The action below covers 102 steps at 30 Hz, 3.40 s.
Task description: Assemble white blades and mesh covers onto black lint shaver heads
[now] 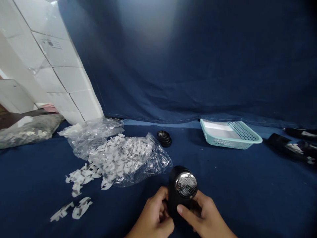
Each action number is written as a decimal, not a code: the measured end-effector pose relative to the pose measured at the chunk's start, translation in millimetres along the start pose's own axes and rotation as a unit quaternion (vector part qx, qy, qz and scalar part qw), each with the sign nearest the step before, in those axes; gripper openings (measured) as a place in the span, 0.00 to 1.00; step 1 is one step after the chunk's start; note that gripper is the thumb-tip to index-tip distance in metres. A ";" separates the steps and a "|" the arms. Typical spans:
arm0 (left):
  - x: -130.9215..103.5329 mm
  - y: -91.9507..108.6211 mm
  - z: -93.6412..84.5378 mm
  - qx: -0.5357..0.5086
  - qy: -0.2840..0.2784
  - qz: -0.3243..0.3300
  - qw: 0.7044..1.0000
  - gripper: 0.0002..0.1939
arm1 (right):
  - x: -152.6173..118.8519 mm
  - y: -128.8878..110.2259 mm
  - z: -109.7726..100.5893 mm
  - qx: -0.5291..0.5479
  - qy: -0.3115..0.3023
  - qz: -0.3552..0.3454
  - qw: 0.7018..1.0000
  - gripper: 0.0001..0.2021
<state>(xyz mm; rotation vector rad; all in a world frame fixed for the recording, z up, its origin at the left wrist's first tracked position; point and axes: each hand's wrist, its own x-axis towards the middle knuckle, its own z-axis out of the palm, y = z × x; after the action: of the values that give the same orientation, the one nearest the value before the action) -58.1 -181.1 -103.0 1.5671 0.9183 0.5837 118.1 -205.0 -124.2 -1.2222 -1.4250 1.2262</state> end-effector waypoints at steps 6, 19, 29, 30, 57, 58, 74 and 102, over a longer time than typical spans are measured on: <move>2.1 -6.6 -1.5 -0.061 0.004 -0.051 0.997 0.19 | -0.9 -2.7 -3.2 -0.088 -0.039 0.016 0.995 0.21; 4.0 6.4 -4.8 -0.187 0.007 -0.092 0.978 0.18 | -0.3 -4.9 -10.9 0.056 -0.101 0.013 0.993 0.13; 9.7 4.9 -10.4 -0.320 0.042 -0.170 0.931 0.10 | 9.6 -5.8 -8.8 0.093 -0.016 0.160 0.983 0.35; 9.7 4.5 -10.4 -0.325 0.046 -0.175 0.928 0.11 | 9.5 -8.7 -8.8 0.100 -0.001 0.175 0.980 0.36; 10.5 -0.8 -11.7 -0.325 0.029 -0.166 0.931 0.28 | 6.6 -3.4 -13.3 0.171 -0.006 0.066 0.983 0.21; 10.0 -0.1 -10.9 -0.315 0.033 -0.158 0.935 0.30 | 5.8 -3.4 -12.8 0.161 0.002 0.054 0.986 0.20; 8.0 2.3 -10.3 -0.238 -0.100 -0.093 0.962 0.37 | -7.1 10.8 -9.0 0.079 -0.012 0.005 0.997 0.21; -5.4 9.4 -14.1 -0.245 -0.105 -0.090 0.960 0.40 | -21.7 29.6 -7.0 0.047 0.104 -0.142 0.983 0.38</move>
<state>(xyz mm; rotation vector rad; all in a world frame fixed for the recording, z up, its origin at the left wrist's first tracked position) -70.1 -177.6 -90.3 1.0623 0.6806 0.4616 131.9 -224.5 -152.9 -1.0092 -1.3185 0.9322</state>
